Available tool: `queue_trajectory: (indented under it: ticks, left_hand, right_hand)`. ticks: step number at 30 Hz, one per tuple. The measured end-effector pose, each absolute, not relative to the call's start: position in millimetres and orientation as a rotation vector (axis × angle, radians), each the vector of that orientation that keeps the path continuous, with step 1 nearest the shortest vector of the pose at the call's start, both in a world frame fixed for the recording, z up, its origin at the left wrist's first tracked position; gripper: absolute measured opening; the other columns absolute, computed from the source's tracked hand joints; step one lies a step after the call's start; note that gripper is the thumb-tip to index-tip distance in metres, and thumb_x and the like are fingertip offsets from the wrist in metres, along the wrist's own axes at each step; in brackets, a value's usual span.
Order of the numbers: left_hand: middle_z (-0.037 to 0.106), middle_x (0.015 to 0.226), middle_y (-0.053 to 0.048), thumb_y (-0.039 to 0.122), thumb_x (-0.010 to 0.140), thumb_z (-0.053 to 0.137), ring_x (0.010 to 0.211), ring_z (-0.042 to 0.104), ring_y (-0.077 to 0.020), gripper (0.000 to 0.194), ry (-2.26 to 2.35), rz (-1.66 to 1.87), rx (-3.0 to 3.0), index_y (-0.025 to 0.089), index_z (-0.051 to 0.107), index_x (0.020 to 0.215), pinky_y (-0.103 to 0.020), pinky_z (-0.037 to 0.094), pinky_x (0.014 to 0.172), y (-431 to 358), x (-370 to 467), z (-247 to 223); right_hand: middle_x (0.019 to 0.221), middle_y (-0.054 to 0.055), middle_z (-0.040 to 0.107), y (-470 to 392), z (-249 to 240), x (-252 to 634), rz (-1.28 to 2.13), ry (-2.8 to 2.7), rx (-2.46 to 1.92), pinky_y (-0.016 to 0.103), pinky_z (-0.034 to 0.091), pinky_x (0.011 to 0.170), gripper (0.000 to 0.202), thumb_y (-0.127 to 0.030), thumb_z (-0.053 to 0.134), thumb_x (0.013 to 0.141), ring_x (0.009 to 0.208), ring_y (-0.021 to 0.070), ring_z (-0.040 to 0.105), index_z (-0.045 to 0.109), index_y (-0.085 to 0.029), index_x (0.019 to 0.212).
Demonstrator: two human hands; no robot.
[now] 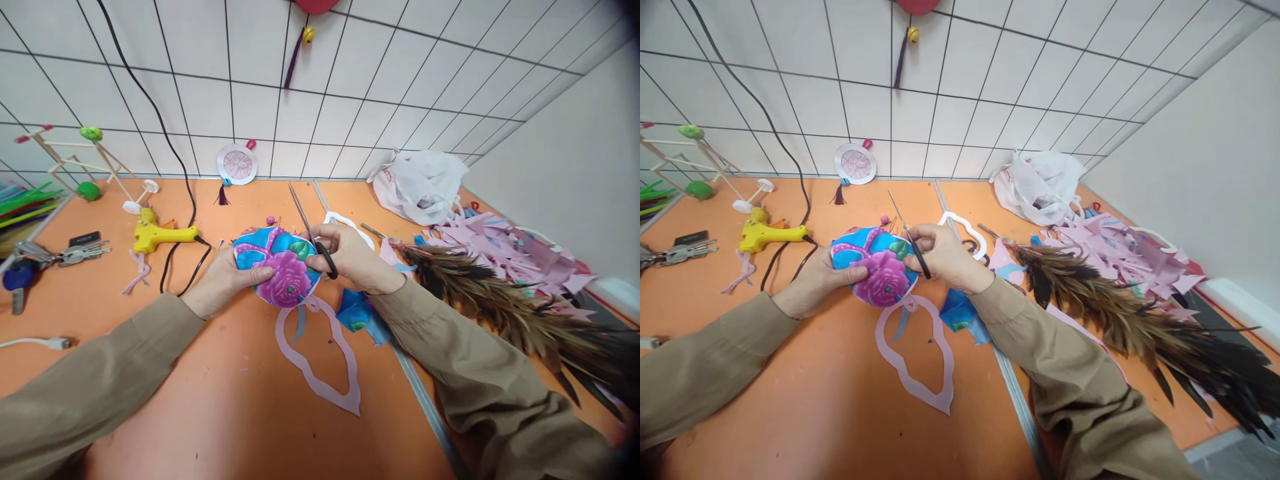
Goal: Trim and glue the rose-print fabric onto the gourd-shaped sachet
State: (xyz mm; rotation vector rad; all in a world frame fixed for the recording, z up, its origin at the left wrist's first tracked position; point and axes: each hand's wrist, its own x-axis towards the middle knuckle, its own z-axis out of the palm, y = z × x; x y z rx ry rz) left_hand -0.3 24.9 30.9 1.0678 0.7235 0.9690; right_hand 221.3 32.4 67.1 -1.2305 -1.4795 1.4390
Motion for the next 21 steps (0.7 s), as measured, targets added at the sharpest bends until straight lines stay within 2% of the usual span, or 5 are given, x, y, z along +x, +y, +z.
queue_trajectory:
  ticks: [6, 10, 14, 17, 21]
  left_hand:
    - [0.076, 0.085, -0.006, 0.032, 0.066, 0.087, 0.083, 0.072, -0.0216, 0.026, 0.740, 1.018, 0.919, 0.017, 0.075, 0.084, -0.033, 0.057, 0.079, 25, 1, 32]
    - [0.077, 0.091, -0.005, 0.026, 0.066, 0.086, 0.087, 0.072, -0.0215, 0.026, 0.731, 1.083, 0.920, 0.019, 0.076, 0.090, -0.034, 0.056, 0.084, 25, 4, 29]
    - [0.077, 0.089, -0.005, 0.029, 0.067, 0.085, 0.088, 0.071, -0.0236, 0.022, 0.772, 1.192, 0.926, 0.020, 0.076, 0.086, -0.037, 0.055, 0.085, 26, 5, 28]
    - [0.077, 0.085, -0.003, 0.028, 0.065, 0.087, 0.084, 0.070, -0.0204, 0.020, 0.836, 1.344, 0.874, 0.020, 0.075, 0.079, -0.033, 0.055, 0.083, 30, 3, 30]
    - [0.077, 0.086, 0.000, 0.026, 0.064, 0.088, 0.080, 0.069, -0.0160, 0.021, 0.847, 1.518, 0.791, 0.021, 0.073, 0.078, -0.027, 0.055, 0.079, 36, 0, 35]
  right_hand:
    - [0.061, -0.005, 0.057, 32, 66, 220, 1.465, -1.523, -1.158, 0.018, 0.037, 0.045, 0.027, -0.015, 0.075, 0.057, 0.052, 0.0068, 0.049, 0.062, -0.015, 0.081]
    - [0.066, -0.004, 0.058, 33, 64, 218, 1.489, -1.510, -1.102, 0.019, 0.042, 0.052, 0.029, -0.017, 0.077, 0.058, 0.057, 0.0075, 0.052, 0.063, -0.016, 0.084]
    - [0.069, -0.003, 0.058, 34, 66, 221, 1.418, -1.492, -1.015, 0.022, 0.044, 0.055, 0.035, -0.037, 0.079, 0.068, 0.059, 0.0103, 0.054, 0.061, -0.017, 0.091]
    - [0.072, 0.000, 0.059, 34, 65, 226, 1.401, -1.502, -0.860, 0.026, 0.046, 0.062, 0.041, -0.056, 0.067, 0.080, 0.066, 0.0134, 0.057, 0.058, -0.018, 0.093]
    - [0.070, 0.001, 0.057, 33, 57, 228, 1.464, -1.557, -0.731, 0.029, 0.044, 0.061, 0.045, -0.062, 0.059, 0.084, 0.062, 0.0148, 0.056, 0.058, -0.018, 0.092]
